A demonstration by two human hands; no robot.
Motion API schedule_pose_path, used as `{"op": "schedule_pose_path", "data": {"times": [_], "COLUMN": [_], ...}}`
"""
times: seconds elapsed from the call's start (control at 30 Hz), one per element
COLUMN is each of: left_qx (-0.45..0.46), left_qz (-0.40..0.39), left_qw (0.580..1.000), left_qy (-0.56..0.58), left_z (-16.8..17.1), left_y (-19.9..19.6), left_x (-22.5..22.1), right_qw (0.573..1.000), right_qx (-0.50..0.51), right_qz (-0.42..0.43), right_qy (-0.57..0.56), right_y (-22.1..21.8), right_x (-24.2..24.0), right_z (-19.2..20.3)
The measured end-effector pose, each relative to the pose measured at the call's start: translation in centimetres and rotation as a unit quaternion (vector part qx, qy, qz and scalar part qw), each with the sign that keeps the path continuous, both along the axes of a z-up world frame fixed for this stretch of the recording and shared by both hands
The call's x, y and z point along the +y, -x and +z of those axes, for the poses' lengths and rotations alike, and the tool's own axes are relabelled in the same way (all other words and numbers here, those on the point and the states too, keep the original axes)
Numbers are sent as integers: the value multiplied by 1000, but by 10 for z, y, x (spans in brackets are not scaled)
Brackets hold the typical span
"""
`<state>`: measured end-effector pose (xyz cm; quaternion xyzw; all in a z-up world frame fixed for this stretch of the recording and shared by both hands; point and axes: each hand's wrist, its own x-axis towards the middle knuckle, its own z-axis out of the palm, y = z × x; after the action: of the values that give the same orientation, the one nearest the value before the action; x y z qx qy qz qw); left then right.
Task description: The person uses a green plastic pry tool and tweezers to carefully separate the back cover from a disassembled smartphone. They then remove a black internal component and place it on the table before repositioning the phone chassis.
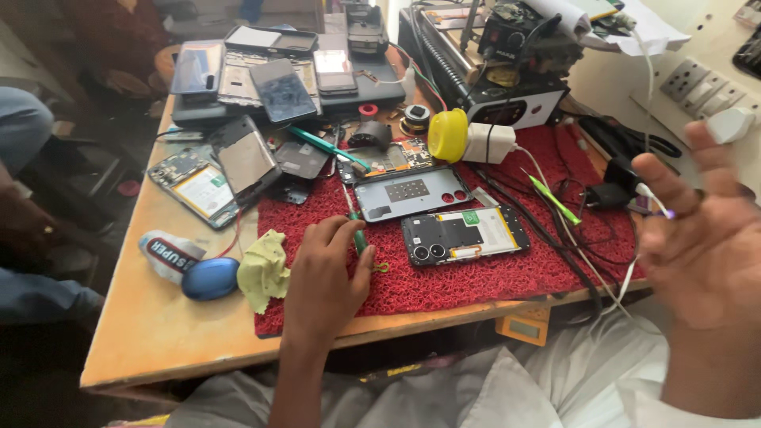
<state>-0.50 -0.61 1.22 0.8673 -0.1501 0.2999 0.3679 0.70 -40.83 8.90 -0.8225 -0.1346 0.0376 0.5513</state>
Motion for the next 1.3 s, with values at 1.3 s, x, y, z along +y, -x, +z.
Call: {"op": "schedule_pose_path", "data": {"times": [1.3], "left_qx": [-27], "left_qz": [-2], "left_qw": [1000], "left_qy": [11], "left_z": [-9], "left_y": [2], "left_x": [4], "right_qw": [977], "right_qx": [-191], "right_qz": [-14], "right_qy": [90], "right_y": [-21], "right_x": [135], "right_z": [23]}}
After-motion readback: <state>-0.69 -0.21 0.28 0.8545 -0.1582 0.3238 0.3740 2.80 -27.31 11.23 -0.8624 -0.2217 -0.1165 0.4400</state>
